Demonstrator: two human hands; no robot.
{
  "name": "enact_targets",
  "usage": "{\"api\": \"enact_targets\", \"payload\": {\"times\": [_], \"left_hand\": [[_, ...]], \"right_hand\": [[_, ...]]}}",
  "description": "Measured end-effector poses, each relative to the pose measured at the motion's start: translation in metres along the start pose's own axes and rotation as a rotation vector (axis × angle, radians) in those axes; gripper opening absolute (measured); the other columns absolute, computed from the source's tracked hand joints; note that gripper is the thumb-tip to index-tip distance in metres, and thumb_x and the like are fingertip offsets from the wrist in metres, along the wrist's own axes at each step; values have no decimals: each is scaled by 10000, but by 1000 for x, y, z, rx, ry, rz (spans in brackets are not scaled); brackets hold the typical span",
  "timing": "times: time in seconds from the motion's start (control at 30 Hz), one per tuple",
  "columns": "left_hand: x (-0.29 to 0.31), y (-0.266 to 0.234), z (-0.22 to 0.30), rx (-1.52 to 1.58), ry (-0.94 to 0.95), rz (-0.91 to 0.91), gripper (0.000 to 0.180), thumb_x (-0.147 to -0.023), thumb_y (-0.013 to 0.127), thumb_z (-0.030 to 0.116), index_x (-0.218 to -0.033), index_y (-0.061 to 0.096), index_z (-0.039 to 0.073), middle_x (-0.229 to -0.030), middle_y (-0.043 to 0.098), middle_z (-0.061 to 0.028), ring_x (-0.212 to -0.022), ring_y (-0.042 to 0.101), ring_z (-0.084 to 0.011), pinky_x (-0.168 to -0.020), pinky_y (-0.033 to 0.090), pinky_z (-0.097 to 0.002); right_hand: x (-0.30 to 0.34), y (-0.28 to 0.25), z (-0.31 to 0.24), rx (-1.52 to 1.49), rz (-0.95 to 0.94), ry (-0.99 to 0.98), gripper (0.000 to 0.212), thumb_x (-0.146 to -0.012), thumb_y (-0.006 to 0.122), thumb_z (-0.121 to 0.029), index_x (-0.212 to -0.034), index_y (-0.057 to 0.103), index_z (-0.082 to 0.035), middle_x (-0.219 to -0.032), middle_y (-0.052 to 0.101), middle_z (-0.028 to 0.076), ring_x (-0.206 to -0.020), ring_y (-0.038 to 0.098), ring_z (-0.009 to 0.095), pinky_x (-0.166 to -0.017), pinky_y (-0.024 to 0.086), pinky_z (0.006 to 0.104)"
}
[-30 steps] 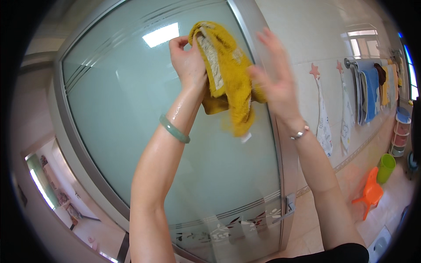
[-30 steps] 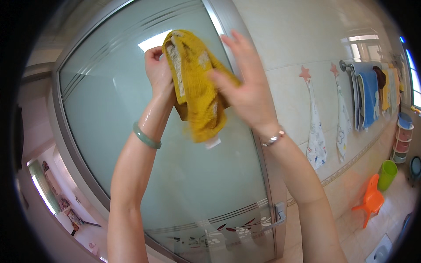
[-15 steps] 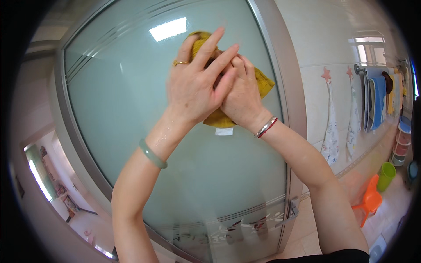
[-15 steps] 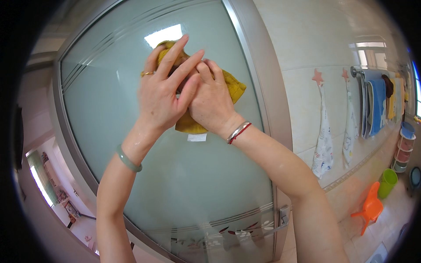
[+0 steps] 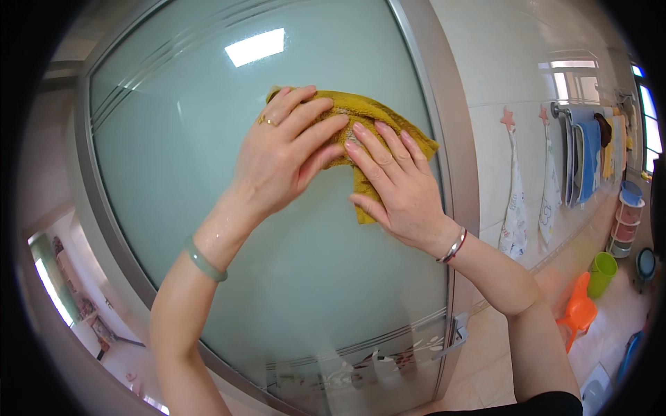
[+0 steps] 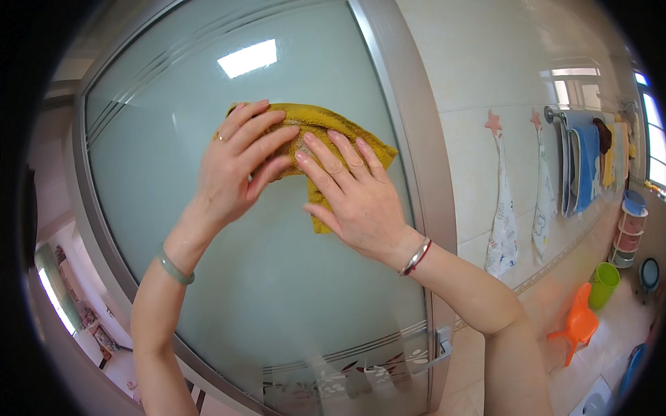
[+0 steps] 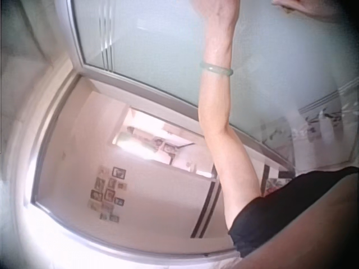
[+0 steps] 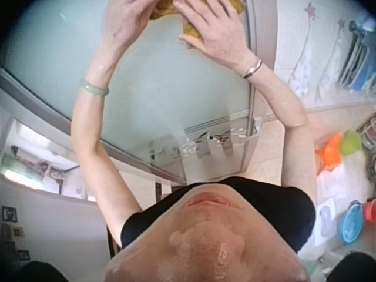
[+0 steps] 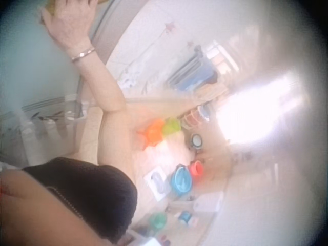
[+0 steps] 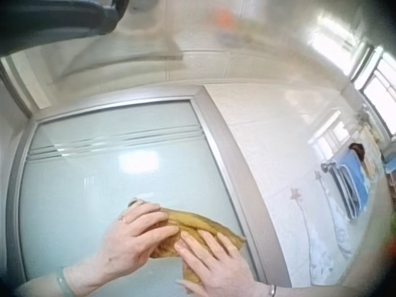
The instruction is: The person washes a blue cloth in a blue basin of water, wrings it out, and then uses a yellow cloth to wipe a glass shower door. The person scrubs the cloth in the water and then wipes the glass surface in broad strokes.
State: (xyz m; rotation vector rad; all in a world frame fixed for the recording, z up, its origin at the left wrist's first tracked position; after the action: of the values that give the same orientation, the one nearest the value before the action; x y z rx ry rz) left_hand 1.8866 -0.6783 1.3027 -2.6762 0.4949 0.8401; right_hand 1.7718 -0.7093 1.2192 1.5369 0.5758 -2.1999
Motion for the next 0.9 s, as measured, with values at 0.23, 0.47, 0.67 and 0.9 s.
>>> {"api": "enact_targets", "payload": {"times": [0.23, 0.47, 0.67, 0.9], "left_hand": [[-8, 11, -23, -100, -8, -23, 499, -787, 723, 65, -1270, 635, 159, -1318, 582, -27, -1252, 510, -275, -1023, 455, -421], [-15, -2, -64, -134, -34, 62, 478, -819, 690, 25, -1278, 630, 145, -1309, 597, -27, -1229, 527, -275, -981, 488, -380], [-5, -20, -101, -176, -71, 117, 435, -874, 647, 64, -1298, 618, 153, -1319, 595, -28, -1231, 529, -272, -1000, 470, -372], [9, -57, -137, -186, -107, 112, 423, -904, 615, 87, -1316, 607, 183, -1344, 575, -28, -1226, 528, -258, -1020, 445, -351]], "right_hand": [[-34, 7, 24, 6, 125, -54, 591, -885, 656, -257, -1430, 448, -158, -1485, 423, 58, -1369, 393, 267, -1119, 296, 468], [-81, 9, 23, 17, 250, -87, 548, -907, 629, -281, -1413, 459, -157, -1460, 447, 59, -1354, 411, 282, -1109, 297, 479], [-117, 22, 7, 56, 319, -119, 505, -951, 574, -318, -1414, 453, -156, -1440, 471, 61, -1346, 417, 282, -1103, 297, 484], [-160, 32, -26, 22, 410, -165, 471, -966, 543, -341, -1388, 470, -145, -1431, 481, 57, -1337, 424, 276, -1098, 300, 486]]}}
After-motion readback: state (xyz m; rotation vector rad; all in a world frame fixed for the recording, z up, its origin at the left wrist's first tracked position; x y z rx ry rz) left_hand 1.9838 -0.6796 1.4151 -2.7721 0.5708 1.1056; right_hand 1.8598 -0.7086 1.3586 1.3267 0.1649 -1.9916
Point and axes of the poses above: each hand's wrist, its own x-axis away from the middle knuckle, its own y-axis out of the palm, z = x × y, the point moved 8 cm from there along -x, towards the middle knuckle
